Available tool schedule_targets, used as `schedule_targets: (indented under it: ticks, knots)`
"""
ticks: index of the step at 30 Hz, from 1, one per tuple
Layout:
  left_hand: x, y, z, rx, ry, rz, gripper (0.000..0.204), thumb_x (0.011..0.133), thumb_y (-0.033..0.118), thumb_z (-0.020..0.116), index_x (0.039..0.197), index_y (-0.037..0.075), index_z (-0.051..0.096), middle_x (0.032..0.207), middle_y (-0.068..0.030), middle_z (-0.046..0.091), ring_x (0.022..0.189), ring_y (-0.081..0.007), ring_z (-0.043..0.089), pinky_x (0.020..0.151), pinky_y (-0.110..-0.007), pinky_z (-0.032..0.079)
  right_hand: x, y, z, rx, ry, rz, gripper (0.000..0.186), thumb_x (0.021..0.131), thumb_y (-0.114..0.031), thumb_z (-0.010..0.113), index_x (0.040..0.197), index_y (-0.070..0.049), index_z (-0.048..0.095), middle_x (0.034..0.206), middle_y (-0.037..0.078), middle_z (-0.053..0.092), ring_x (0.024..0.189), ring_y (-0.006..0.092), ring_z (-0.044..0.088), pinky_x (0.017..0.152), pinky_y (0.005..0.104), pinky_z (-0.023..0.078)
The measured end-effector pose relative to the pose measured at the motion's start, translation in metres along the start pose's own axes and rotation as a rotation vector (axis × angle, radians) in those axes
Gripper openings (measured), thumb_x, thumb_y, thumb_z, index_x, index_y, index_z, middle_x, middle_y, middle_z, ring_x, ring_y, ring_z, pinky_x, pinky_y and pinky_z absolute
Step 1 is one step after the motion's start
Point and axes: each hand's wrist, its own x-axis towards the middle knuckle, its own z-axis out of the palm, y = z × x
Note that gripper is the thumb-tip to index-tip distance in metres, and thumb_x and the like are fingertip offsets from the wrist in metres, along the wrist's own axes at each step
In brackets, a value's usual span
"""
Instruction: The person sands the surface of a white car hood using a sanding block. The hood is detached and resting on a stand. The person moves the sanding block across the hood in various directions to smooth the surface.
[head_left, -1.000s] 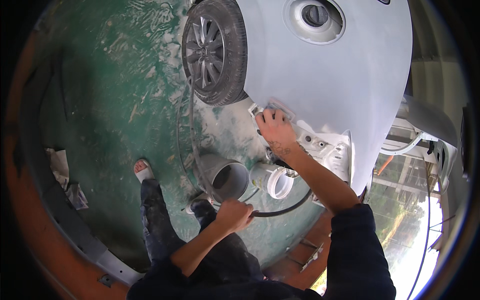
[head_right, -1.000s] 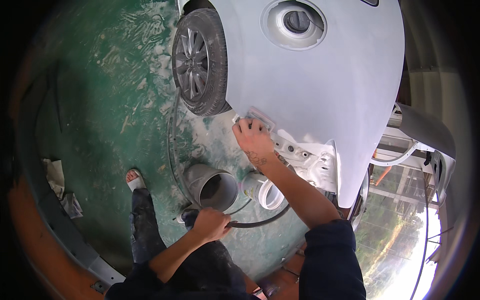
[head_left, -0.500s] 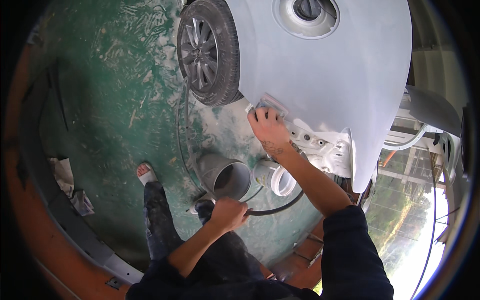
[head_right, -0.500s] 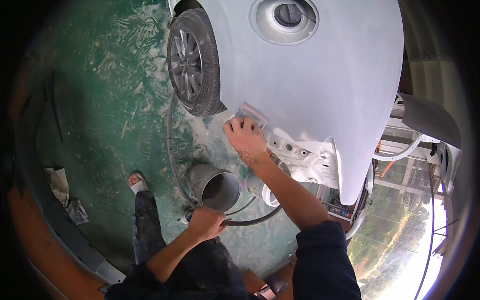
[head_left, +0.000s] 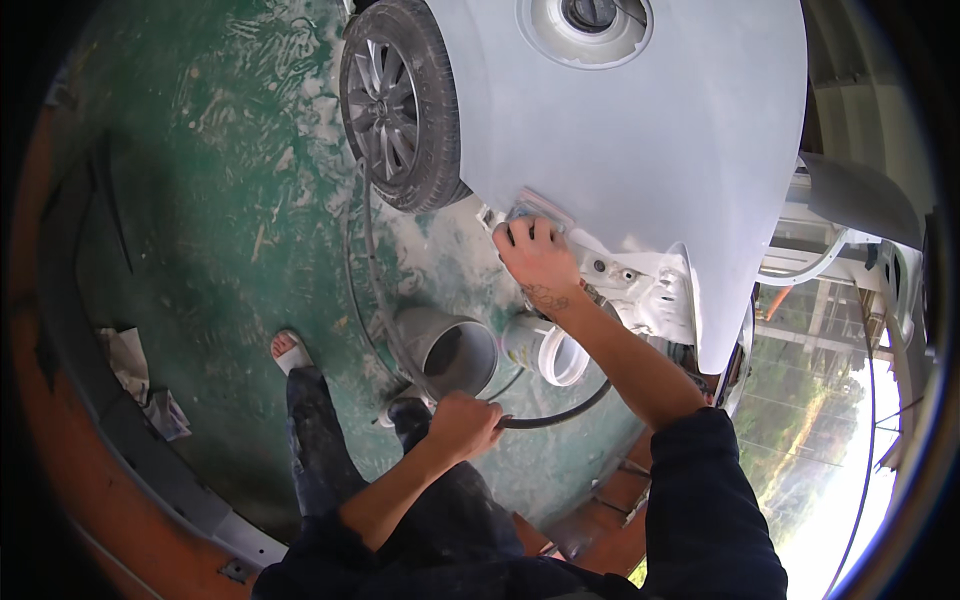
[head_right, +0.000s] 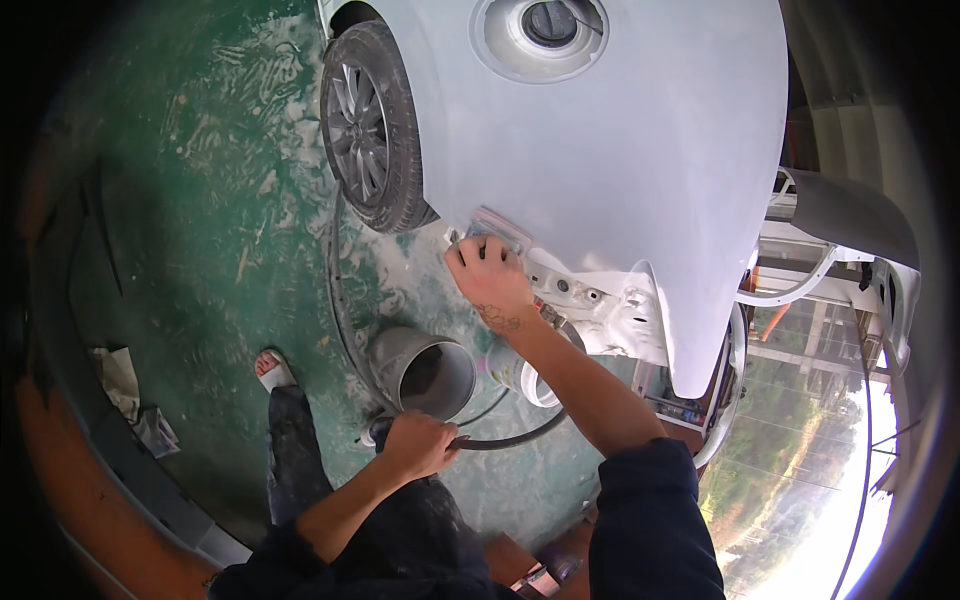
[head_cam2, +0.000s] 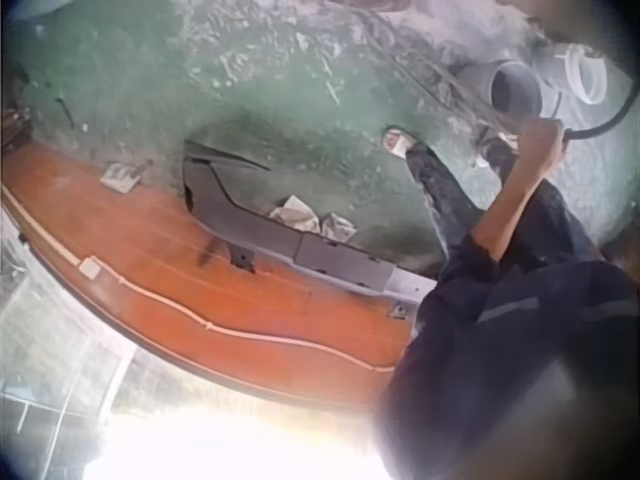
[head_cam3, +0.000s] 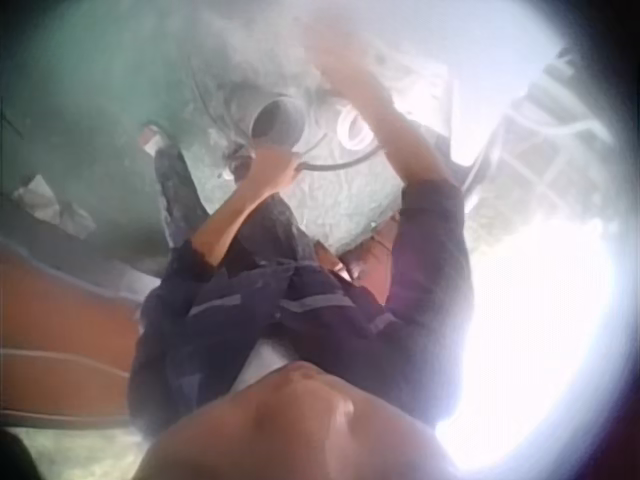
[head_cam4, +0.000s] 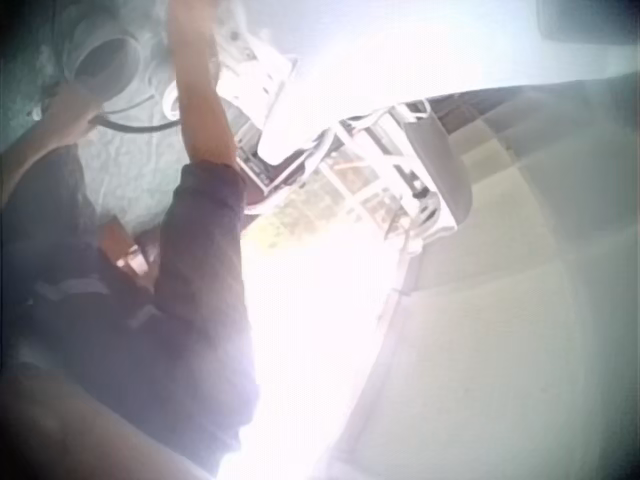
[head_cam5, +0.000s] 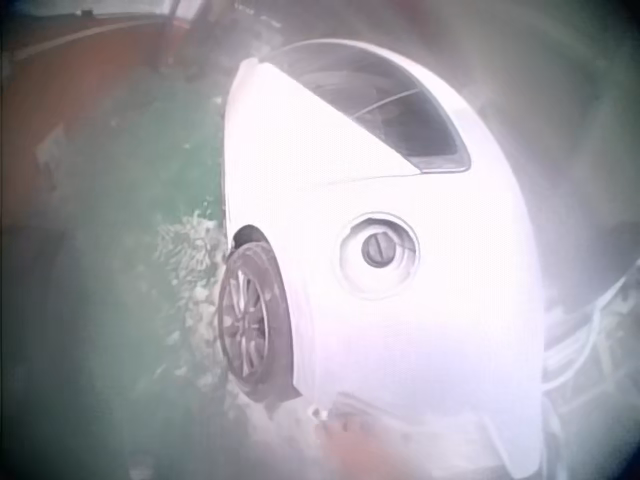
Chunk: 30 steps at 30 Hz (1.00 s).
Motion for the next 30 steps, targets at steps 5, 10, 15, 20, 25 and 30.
schedule_targets:
  ticks: [5, 10, 15, 20, 25, 30]
  knots:
    - [-0.015, -0.027, 0.001, 0.049, 0.048, -0.052, 0.027, 0.08, 0.032, 0.083, 0.072, 0.012, 0.067, 0.063, -0.0073, 0.066, 0.061, -0.0315, 0.068, 0.061, -0.045, 0.054, 0.011, -0.021, 0.017, 0.013, 0.035, 0.055, 0.029, 0.081, -0.017, 0.071, 0.108, -0.01, 0.063, 0.102, 0.01, 0.057, 0.089, 0.0261, 0.06, 0.067, 0.0319, 0.056]
    - [-0.008, -0.009, 0.002, 0.043, 0.012, -0.026, 0.027, 0.08, 0.031, 0.084, 0.071, 0.012, 0.067, 0.065, -0.0071, 0.067, 0.064, -0.0311, 0.069, 0.061, -0.045, 0.053, -0.005, 0.003, -0.007, 0.037, 0.009, 0.042, 0.025, 0.081, -0.019, 0.071, 0.102, -0.01, 0.061, 0.1, 0.009, 0.056, 0.083, 0.0246, 0.058, 0.06, 0.0311, 0.053]
    - [-0.004, -0.004, 0.004, 0.054, 0.026, -0.008, 0.027, 0.077, 0.032, 0.085, 0.072, 0.013, 0.067, 0.066, -0.0064, 0.067, 0.064, -0.0309, 0.069, 0.062, -0.045, 0.053, -0.005, -0.008, 0.006, -0.025, 0.085, 0.038, 0.023, 0.082, -0.02, 0.07, 0.101, -0.011, 0.061, 0.1, 0.009, 0.056, 0.084, 0.0238, 0.058, 0.06, 0.0308, 0.052]
    - [-0.014, -0.02, -0.009, 0.074, -0.011, -0.045, 0.024, 0.084, 0.033, 0.081, 0.079, 0.012, 0.071, 0.069, -0.0074, 0.07, 0.068, -0.0295, 0.071, 0.066, -0.044, 0.054, 0.003, -0.021, 0.014, 0.012, 0.095, 0.092, 0.023, 0.083, -0.02, 0.069, 0.104, -0.012, 0.062, 0.1, 0.009, 0.056, 0.085, 0.0242, 0.058, 0.061, 0.0315, 0.052]
    - [-0.004, -0.006, -0.002, 0.065, -0.047, -0.007, 0.024, 0.084, 0.033, 0.081, 0.079, 0.012, 0.071, 0.068, -0.0072, 0.069, 0.067, -0.0295, 0.071, 0.066, -0.045, 0.054, -0.021, -0.004, -0.004, 0.044, -0.024, 0.058, 0.029, 0.083, -0.019, 0.07, 0.111, -0.013, 0.064, 0.102, 0.01, 0.056, 0.089, 0.0262, 0.06, 0.066, 0.0317, 0.056]
    - [-0.007, -0.007, 0.003, 0.057, -0.012, -0.037, 0.028, 0.077, 0.034, 0.086, 0.075, 0.013, 0.066, 0.065, -0.0067, 0.067, 0.064, -0.0319, 0.07, 0.062, -0.045, 0.054, -0.013, -0.022, 0.019, 0.002, 0.042, 0.052, 0.031, 0.083, -0.018, 0.07, 0.113, -0.013, 0.063, 0.102, 0.01, 0.056, 0.09, 0.0264, 0.06, 0.065, 0.0315, 0.055]
